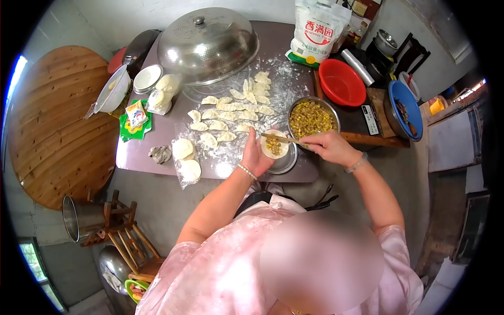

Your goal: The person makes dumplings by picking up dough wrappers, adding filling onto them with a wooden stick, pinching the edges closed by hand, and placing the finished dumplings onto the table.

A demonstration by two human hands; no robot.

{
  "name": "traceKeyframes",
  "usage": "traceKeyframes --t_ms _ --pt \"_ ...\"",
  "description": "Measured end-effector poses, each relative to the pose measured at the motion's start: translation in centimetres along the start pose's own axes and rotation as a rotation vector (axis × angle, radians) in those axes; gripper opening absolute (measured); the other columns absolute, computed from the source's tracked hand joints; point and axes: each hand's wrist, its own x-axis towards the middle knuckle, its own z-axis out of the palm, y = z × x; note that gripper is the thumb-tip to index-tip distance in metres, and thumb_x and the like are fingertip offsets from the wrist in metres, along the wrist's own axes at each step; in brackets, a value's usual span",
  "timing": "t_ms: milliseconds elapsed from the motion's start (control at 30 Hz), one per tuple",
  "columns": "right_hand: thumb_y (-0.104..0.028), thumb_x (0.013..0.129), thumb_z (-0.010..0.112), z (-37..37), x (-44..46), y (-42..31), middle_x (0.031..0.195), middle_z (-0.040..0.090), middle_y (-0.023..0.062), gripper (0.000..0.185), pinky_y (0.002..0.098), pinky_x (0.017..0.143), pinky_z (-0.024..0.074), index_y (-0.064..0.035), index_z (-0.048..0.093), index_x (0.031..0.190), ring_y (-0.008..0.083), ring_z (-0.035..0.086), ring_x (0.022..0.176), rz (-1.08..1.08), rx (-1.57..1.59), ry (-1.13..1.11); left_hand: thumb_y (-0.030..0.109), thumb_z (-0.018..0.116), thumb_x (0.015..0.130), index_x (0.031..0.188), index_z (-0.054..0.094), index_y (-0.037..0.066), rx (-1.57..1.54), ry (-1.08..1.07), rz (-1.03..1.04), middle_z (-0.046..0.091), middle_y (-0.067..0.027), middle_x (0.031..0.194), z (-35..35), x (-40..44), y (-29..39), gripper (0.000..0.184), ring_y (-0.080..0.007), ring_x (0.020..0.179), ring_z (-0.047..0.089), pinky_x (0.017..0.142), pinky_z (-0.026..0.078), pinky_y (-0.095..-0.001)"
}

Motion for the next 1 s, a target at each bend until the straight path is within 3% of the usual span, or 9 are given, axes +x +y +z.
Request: traceKeyframes --t_ms 133,233,333,433,533,633,667,833,1000 --pt "-0.006 0.076 0.060 -0.7 0.4 -0.9 0.081 0.062 0.0192 0.025 0.0372 0.064 0.0479 -0.0078 0.066 0.100 0.0335 0.061 0.072 0.088 -0.034 -0.055 0.065 0.021 0.088 0.137 0.027 0.001 0.039 -0.004 0.003 0.037 -0.0243 0.135 -0.5 0.3 -0.1 0.081 -0.0351 0.124 0.039 0.106 0.028 -0.0438" --pt "-0.003 0.077 0.060 -0.6 0.5 0.2 0.081 0.064 0.0185 0.027 0.0311 0.065 0.0485 -0.0059 0.065 0.104 0.0268 0.063 0.068 0.055 -0.057 -0.059 0.064 0.021 0.088 0.137 0.027 0.000 0.065 -0.003 0.002 0.039 -0.0250 0.134 -0.8 0.3 -0.2 0.081 -0.0357 0.122 0.042 0.105 0.030 -0.0438" --pt "-0.005 0.076 0.060 -1.0 0.4 0.2 0.078 0.061 0.0199 0.024 0.0361 0.062 0.0475 -0.0075 0.067 0.099 0.0335 0.061 0.068 0.074 0.000 0.019 0.064 0.022 0.088 0.136 0.028 -0.001 0.054 0.016 0.011 0.041 -0.0255 0.131 -0.9 0.1 -0.2 0.082 -0.0366 0.122 0.042 0.105 0.030 -0.0439" --pt "-0.004 0.075 0.060 -1.6 0.1 0.4 0.078 0.062 0.0196 0.025 0.0349 0.062 0.0475 -0.0077 0.067 0.098 0.0335 0.060 0.067 0.351 0.093 0.032 0.064 0.022 0.088 0.135 0.030 -0.002 0.040 0.032 0.028 0.042 -0.0255 0.131 -1.0 -0.4 0.1 0.082 -0.0375 0.123 0.041 0.106 0.029 -0.0440" --pt "-0.006 0.075 0.059 -0.1 -0.8 3.6 0.077 0.062 0.0194 0.024 0.0369 0.063 0.0476 -0.0081 0.067 0.098 0.0340 0.060 0.068 0.350 0.086 0.026 0.064 0.021 0.088 0.133 0.032 -0.004 0.020 0.051 0.061 0.041 -0.0251 0.132 -2.0 -0.9 0.9 0.082 -0.0382 0.123 0.040 0.106 0.029 -0.0443" --pt "-0.008 0.075 0.059 2.4 -1.3 5.0 0.077 0.063 0.0194 0.021 0.0407 0.066 0.0473 -0.0074 0.068 0.094 0.0349 0.060 0.071 0.198 -0.119 -0.120 0.064 0.020 0.088 0.132 0.033 -0.005 0.003 0.091 0.109 0.040 -0.0248 0.132 -2.6 -1.1 1.6 0.083 -0.0382 0.123 0.040 0.106 0.029 -0.0445" --pt "-0.008 0.075 0.058 3.6 -1.2 5.4 0.077 0.062 0.0200 0.018 0.0445 0.068 0.0465 -0.0066 0.068 0.089 0.0357 0.060 0.075 0.219 -0.188 -0.201 0.065 0.020 0.088 0.131 0.033 -0.005 0.001 0.105 0.127 0.040 -0.0247 0.133 -2.7 -1.1 1.8 0.083 -0.0382 0.123 0.039 0.107 0.029 -0.0446" --pt "-0.006 0.071 0.057 7.9 -0.6 6.4 0.076 0.062 0.0199 0.015 0.0453 0.068 0.0465 -0.0059 0.068 0.081 0.0366 0.060 0.074 0.261 -0.409 -0.252 0.064 0.026 0.088 0.132 0.032 -0.005 -0.090 0.111 0.164 0.037 -0.0243 0.135 -2.7 -0.6 2.0 0.082 -0.0385 0.124 0.039 0.106 0.029 -0.0459" --pt "-0.008 0.074 0.056 7.0 -1.5 7.1 0.079 0.062 0.0192 0.018 0.0435 0.069 0.0468 -0.0081 0.068 0.087 0.0353 0.060 0.076 0.302 -0.201 -0.189 0.065 0.026 0.088 0.130 0.033 -0.005 -0.087 0.134 0.187 0.042 -0.0223 0.131 -2.6 -0.2 1.7 0.082 -0.0351 0.120 0.043 0.104 0.032 -0.0422"
